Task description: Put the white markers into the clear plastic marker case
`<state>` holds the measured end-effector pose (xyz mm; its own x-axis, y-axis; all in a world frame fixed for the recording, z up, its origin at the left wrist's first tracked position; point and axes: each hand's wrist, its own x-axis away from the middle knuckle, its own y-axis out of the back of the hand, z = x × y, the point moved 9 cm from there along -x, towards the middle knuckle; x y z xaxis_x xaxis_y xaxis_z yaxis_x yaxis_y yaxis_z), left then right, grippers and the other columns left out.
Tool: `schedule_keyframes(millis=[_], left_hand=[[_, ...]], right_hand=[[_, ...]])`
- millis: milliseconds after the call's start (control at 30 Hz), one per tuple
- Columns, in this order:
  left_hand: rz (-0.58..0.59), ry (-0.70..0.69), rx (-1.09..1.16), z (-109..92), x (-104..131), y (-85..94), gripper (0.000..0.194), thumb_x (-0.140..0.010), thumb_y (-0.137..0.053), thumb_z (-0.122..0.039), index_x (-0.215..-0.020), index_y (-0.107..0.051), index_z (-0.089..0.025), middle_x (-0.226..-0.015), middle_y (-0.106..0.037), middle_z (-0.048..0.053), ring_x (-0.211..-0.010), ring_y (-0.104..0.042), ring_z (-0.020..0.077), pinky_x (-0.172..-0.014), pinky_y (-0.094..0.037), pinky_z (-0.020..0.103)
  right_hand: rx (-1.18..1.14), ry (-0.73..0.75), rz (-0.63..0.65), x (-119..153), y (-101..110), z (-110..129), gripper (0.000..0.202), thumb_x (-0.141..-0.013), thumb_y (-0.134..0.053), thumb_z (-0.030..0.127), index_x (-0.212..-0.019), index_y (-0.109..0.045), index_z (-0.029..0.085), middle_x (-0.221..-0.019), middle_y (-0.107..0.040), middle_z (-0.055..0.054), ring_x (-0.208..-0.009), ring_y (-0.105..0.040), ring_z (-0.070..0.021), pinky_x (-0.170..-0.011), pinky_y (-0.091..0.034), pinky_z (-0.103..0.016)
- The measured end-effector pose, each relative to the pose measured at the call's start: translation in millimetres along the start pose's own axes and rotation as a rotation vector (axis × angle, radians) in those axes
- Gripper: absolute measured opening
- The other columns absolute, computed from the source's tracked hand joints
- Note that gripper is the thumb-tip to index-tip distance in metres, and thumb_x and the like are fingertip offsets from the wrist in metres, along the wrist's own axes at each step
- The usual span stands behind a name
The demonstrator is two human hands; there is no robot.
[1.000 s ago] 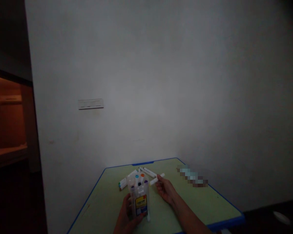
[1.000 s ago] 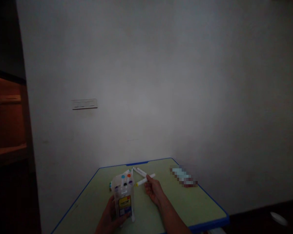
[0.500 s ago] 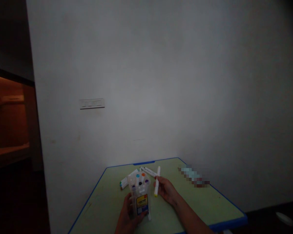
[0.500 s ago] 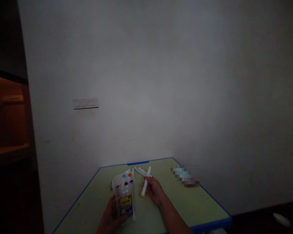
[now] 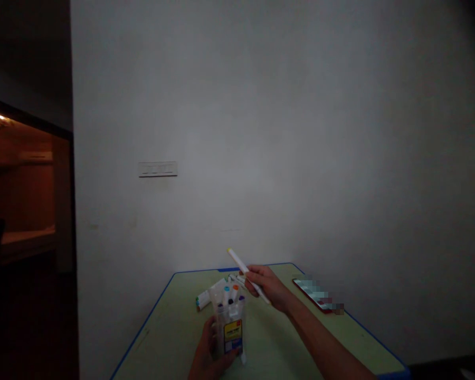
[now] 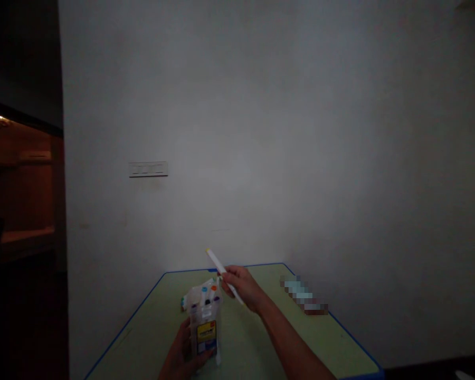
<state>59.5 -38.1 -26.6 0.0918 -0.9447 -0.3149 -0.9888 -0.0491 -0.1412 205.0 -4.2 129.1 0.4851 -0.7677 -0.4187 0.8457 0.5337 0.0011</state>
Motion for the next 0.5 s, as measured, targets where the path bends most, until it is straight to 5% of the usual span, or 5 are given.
schedule_keyframes(millis=[233, 500], left_hand=[[-0.016, 0.002, 0.021, -2.5, 1.0, 0.4, 0.086, -0.051, -0.079, -0.035, -0.119, -0.03, -0.018, -0.114, -0.056, 0.017, -0.1, -0.058, 0.0321, -0.085, -0.047, 0.039], [-0.017, 0.017, 0.019, -18.7, 6.3, -5.7, 0.081, -0.053, -0.078, -0.028, -0.118, -0.031, -0.018, -0.112, -0.058, 0.016, -0.099, -0.058, 0.0309, -0.085, -0.048, 0.039]], right_hand=[[0.609, -0.052, 0.129, -11.0, -24.0, 54.8, 0.018, -0.06, -0.057, 0.007, -0.076, -0.053, 0.014, -0.054, -0.053, 0.006, -0.045, -0.044, -0.0071, -0.042, -0.029, -0.016], [1.088, -0.06, 0.201, -2.4, -4.9, 94.5, 0.017, -0.063, -0.066, 0.022, -0.076, -0.071, 0.012, -0.051, -0.057, 0.001, -0.047, -0.047, -0.0087, -0.044, -0.031, -0.018]])
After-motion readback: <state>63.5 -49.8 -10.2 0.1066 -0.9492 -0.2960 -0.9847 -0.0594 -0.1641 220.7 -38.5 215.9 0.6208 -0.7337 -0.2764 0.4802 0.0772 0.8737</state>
